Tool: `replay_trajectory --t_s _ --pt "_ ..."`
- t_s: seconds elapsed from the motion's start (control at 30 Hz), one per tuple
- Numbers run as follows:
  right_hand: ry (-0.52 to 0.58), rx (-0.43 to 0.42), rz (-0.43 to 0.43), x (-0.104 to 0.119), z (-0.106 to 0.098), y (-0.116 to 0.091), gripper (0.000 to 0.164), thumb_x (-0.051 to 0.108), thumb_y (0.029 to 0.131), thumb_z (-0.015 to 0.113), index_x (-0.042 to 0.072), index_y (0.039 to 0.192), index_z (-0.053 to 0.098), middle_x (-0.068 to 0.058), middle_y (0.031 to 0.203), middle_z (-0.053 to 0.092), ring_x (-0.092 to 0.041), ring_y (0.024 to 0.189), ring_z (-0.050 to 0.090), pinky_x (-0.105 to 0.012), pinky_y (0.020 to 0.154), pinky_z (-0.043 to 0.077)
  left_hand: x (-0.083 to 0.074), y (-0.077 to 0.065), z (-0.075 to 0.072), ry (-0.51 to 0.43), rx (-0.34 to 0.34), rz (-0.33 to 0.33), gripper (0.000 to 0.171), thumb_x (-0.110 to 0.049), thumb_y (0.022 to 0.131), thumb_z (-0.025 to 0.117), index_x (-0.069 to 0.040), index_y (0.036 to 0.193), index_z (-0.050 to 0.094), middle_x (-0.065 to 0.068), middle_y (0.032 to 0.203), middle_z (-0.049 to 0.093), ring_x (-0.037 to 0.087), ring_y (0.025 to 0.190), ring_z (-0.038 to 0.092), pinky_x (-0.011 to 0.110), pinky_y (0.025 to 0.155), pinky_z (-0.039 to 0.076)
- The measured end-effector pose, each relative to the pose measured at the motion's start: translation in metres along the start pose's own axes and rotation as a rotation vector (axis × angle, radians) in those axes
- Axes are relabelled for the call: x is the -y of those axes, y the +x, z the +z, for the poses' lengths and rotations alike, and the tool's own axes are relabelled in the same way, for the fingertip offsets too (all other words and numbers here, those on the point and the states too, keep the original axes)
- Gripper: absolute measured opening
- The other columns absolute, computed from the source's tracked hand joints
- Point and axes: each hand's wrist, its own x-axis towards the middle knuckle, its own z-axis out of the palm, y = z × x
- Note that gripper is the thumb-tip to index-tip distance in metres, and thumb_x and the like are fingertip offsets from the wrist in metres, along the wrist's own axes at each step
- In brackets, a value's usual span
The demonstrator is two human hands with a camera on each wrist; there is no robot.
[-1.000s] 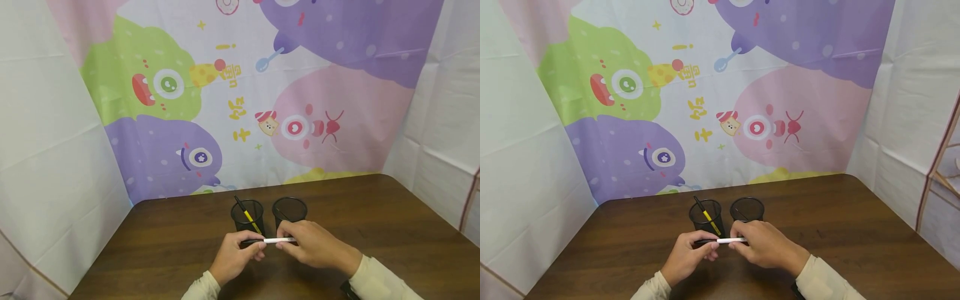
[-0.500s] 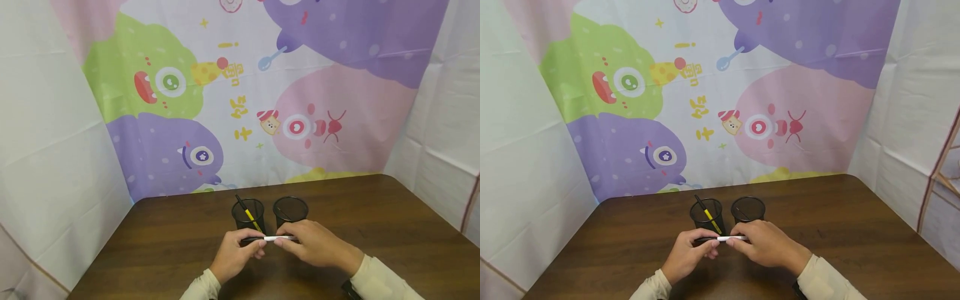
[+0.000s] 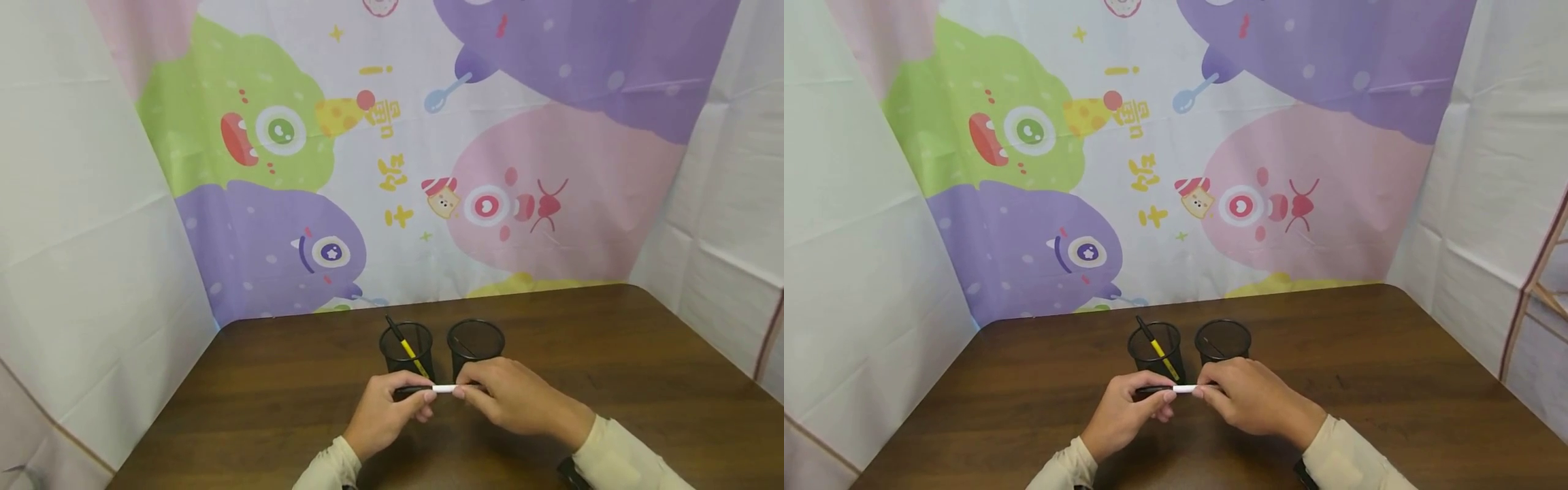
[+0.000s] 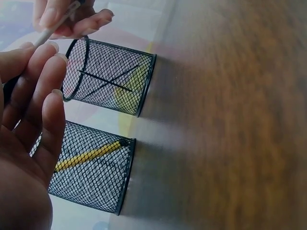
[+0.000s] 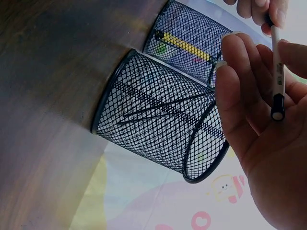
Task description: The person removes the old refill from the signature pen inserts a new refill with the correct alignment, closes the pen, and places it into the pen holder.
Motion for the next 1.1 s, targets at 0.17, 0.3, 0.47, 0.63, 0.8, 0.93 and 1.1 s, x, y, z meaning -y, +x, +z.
replay_trajectory --t_s 0.17,0.3,0.47,0.63,0.8,0.93,1.1 --pt "-0.005 -0.009 0.010 0.0007 0.0023 -0.0026 0.012 0.035 0.100 0.063 0.030 0.089 0.060 0.021 0.072 0.049 0.002 0.060 0.043 -0.021 0.055 0.041 0.0018 -0.0025 0.0016 -0.012 -0.002 -0.008 0.016 -0.013 0.094 0.072 -0.002 0.105 0.073 0.026 0.087 0.070 0.018 0.070 0.071 0.038 0.066 0.061" --pt "0.000 -0.016 0.022 0.0011 0.0029 -0.0046 0.012 0.033 0.098 0.066 0.030 0.090 0.058 0.021 0.073 0.049 0.002 0.060 0.042 -0.021 0.053 0.041 0.0025 -0.0034 0.0027 -0.018 0.000 -0.015 0.016 -0.014 0.094 0.072 -0.001 0.105 0.073 0.027 0.088 0.070 0.018 0.071 0.071 0.038 0.066 0.061" --pt "0.016 -0.016 0.025 0.0022 0.0026 -0.0061 0.015 0.030 0.097 0.068 0.031 0.090 0.056 0.020 0.073 0.050 0.002 0.060 0.043 -0.021 0.053 0.041 0.0029 -0.0043 0.0038 -0.021 0.000 -0.020 0.017 -0.014 0.094 0.073 -0.001 0.104 0.073 0.029 0.088 0.069 0.018 0.071 0.071 0.038 0.066 0.061" --pt "0.025 -0.013 0.020 0.0031 0.0035 -0.0067 0.016 0.029 0.097 0.069 0.030 0.091 0.054 0.019 0.072 0.049 0.002 0.060 0.044 -0.021 0.053 0.042 0.0028 -0.0064 0.0039 -0.021 -0.002 -0.030 0.016 -0.012 0.094 0.072 0.000 0.103 0.073 0.029 0.088 0.069 0.018 0.070 0.071 0.038 0.066 0.061" --pt "0.034 -0.006 0.017 0.0027 0.0037 -0.0065 0.015 0.029 0.097 0.069 0.029 0.094 0.054 0.019 0.073 0.050 0.002 0.060 0.044 -0.021 0.052 0.042 0.0004 -0.0060 0.0033 -0.019 -0.005 -0.024 0.016 -0.013 0.094 0.072 0.000 0.103 0.073 0.029 0.087 0.069 0.018 0.070 0.071 0.038 0.065 0.061" --pt "0.018 0.006 0.023 0.0014 0.0019 -0.0038 0.010 0.037 0.100 0.063 0.029 0.098 0.058 0.021 0.074 0.053 0.002 0.059 0.046 -0.021 0.053 0.043 -0.0001 -0.0019 0.0021 -0.015 -0.004 -0.003 0.016 -0.013 0.094 0.073 0.000 0.103 0.073 0.029 0.087 0.069 0.018 0.070 0.071 0.039 0.065 0.061" --pt "-0.013 0.036 0.010 0.0007 -0.0003 0.0012 0.017 0.037 0.105 0.055 0.030 0.090 0.062 0.021 0.070 0.048 0.003 0.058 0.044 -0.021 0.052 0.041 0.0002 0.0012 -0.0006 -0.018 -0.006 0.009 0.015 -0.011 0.093 0.072 0.000 0.103 0.073 0.030 0.088 0.069 0.019 0.071 0.072 0.039 0.065 0.061"
